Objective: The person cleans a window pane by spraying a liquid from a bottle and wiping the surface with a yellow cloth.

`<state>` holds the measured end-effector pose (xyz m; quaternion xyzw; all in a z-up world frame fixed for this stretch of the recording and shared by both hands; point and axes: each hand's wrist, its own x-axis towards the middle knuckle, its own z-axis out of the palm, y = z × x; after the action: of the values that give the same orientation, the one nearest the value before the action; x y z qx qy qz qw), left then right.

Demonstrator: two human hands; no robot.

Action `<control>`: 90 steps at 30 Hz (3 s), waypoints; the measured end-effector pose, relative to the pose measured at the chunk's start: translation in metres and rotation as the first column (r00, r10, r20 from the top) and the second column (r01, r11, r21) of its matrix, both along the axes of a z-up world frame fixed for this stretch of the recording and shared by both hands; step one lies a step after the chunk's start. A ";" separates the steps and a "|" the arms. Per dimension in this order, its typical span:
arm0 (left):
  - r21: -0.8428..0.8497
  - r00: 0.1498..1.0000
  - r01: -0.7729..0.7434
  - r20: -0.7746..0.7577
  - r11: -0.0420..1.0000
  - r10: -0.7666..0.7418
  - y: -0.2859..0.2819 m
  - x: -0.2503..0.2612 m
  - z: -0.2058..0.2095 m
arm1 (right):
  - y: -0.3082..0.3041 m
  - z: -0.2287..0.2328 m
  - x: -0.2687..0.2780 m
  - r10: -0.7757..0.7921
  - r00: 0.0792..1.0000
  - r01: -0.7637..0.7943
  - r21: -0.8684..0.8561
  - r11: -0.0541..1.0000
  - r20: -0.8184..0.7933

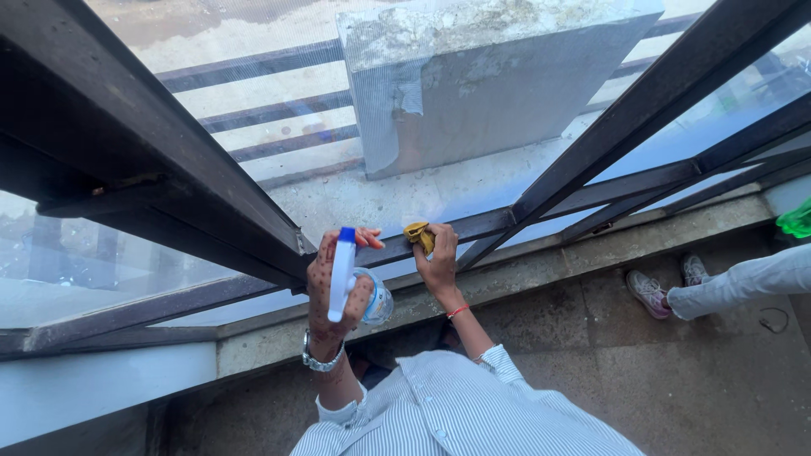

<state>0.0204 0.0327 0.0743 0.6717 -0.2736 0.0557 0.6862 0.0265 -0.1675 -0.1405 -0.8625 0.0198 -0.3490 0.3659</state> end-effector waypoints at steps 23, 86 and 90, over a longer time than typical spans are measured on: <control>0.032 0.980 -0.198 0.012 0.980 0.198 0.017 -0.006 -0.014 | 0.003 -0.002 -0.009 0.000 1.000 0.000 0.025 1.000 0.009; -0.114 0.993 -0.098 -0.077 0.989 0.090 0.060 0.029 -0.033 | 0.024 0.119 0.067 0.065 0.818 0.074 -0.217 0.973 0.571; -0.076 0.996 -0.068 -0.067 0.995 0.063 0.065 0.029 -0.029 | 0.028 0.047 0.040 0.251 0.931 -0.192 -0.226 0.955 0.267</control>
<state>0.0491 0.0978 0.0455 0.6545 -0.2265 0.0672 0.7182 0.0662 -0.1396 -0.0937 -0.8298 -0.1669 -0.4293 0.3150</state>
